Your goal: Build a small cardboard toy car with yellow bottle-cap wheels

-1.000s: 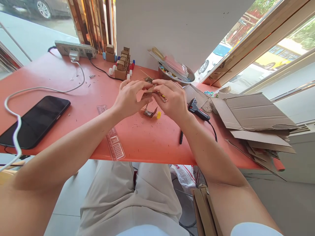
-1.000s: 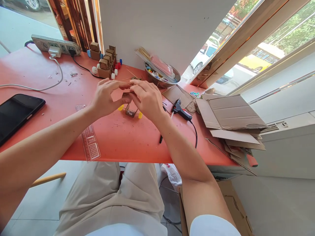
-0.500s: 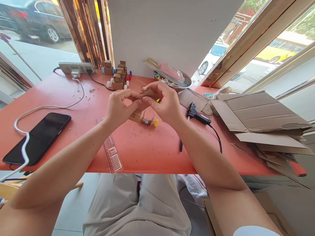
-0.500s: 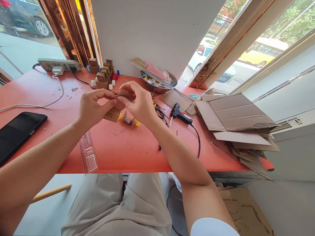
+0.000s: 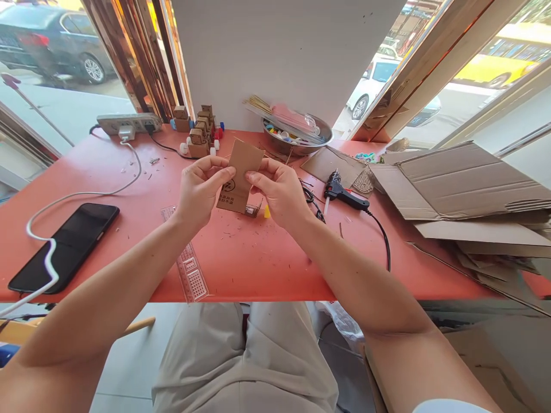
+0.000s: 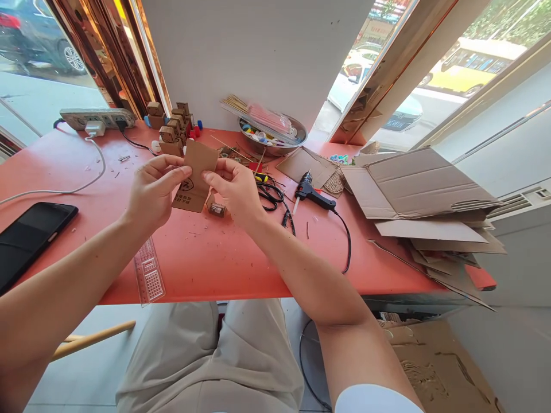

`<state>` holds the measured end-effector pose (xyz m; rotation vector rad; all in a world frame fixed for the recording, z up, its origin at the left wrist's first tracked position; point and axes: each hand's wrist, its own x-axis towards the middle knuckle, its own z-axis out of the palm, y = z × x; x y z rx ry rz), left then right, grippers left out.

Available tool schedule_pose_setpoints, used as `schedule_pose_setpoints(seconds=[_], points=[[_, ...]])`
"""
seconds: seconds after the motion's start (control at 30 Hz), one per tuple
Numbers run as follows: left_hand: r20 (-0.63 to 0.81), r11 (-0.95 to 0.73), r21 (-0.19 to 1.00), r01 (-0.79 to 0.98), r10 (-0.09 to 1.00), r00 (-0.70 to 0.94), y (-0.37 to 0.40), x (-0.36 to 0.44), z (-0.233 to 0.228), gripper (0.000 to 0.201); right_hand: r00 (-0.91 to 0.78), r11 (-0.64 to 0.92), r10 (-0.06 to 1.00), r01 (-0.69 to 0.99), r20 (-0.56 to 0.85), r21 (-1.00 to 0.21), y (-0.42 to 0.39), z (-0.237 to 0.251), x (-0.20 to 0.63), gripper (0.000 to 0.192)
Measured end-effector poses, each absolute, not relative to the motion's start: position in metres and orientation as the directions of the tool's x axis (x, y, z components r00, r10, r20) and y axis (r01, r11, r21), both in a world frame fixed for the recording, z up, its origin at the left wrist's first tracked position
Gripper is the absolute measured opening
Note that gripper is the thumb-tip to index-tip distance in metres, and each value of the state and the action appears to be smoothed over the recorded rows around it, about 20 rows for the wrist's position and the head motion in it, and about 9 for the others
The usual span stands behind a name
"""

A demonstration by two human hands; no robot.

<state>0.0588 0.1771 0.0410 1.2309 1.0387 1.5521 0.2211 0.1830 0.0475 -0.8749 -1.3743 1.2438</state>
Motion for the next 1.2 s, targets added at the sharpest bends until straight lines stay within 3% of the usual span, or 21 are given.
schedule_pose_setpoints(seconds=[0.23,0.73,0.97,1.2], points=[[0.265,-0.276,0.954,-0.118,0.959,-0.103,0.174,0.061,0.043,0.017,-0.159,0.097,0.977,-0.269,0.144,-0.958,0.184,0.040,0.214,0.018],[0.272,-0.287,0.951,-0.114,0.953,-0.133,0.169,0.066,0.045,0.011,-0.051,0.192,0.976,-0.252,0.211,-0.948,0.179,0.036,0.204,0.008],[0.290,-0.320,0.933,-0.161,0.939,-0.185,0.172,0.068,0.041,0.016,-0.129,0.123,0.977,-0.300,0.169,-0.946,0.180,0.040,0.206,0.017],[0.310,-0.332,0.932,-0.146,0.938,-0.156,0.172,0.069,0.037,0.020,-0.073,0.125,0.986,-0.284,0.151,-0.951,0.180,0.038,0.204,0.008]])
